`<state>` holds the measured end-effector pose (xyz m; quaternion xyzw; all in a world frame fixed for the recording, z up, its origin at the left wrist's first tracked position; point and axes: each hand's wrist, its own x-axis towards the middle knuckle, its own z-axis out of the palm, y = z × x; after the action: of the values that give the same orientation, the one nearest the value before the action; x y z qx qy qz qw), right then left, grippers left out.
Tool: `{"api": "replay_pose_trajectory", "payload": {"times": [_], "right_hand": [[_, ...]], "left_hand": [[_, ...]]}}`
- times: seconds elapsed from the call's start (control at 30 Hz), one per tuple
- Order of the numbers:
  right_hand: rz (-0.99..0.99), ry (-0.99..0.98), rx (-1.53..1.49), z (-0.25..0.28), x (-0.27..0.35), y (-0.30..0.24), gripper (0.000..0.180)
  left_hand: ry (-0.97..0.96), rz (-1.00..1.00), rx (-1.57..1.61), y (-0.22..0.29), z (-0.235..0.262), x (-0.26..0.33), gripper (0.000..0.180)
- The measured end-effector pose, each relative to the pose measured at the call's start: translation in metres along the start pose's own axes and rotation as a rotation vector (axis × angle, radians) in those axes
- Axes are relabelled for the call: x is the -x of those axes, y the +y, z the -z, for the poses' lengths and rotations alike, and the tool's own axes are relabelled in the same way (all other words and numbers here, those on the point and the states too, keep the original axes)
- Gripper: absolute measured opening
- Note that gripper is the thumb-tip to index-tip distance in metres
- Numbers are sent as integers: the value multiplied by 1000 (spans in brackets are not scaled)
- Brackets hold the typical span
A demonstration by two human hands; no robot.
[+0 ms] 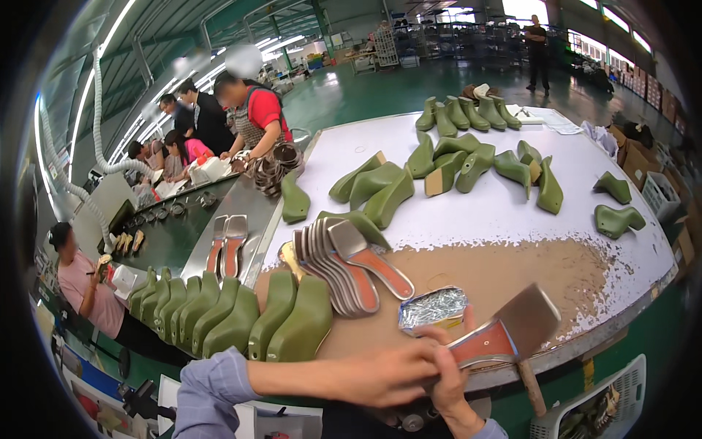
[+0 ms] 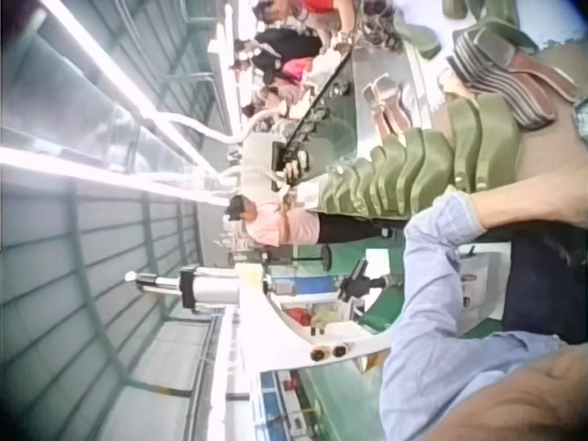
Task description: The person assembles green rubber shoes by attaching soles to the uppers. They pick up a shoe upper and a sole, align them, and use a hammer to drive nails into the sole to secure it. The person repeats this process for multiple shoes, placing the finished products on a nearby table.
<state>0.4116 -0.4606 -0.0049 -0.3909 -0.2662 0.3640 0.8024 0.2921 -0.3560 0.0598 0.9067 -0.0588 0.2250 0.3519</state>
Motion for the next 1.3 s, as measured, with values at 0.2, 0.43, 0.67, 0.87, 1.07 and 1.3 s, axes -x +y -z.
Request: {"api": "replay_pose_trajectory", "payload": {"times": [0.2, 0.43, 0.67, 0.87, 1.07, 1.3], "right_hand": [[-9, 219, 330, 74, -8, -39, 90], [12, 232, 566, 96, -5, -12, 76], [-55, 321, 391, 104, 0, -9, 90], [-2, 291, 400, 102, -2, -9, 80], [-45, 262, 321, 99, -3, -16, 51], [-24, 241, 349, 97, 1, -18, 26]], "left_hand": [[59, 368, -316, -92, 59, -71, 30], [189, 1121, -678, -277, 182, -73, 80], [-267, 921, -532, -239, 159, -81, 91], [-598, 760, -453, -238, 177, -97, 68], [-616, 410, -834, -236, 151, -84, 47], [512, 246, -624, -228, 169, -82, 27]]}}
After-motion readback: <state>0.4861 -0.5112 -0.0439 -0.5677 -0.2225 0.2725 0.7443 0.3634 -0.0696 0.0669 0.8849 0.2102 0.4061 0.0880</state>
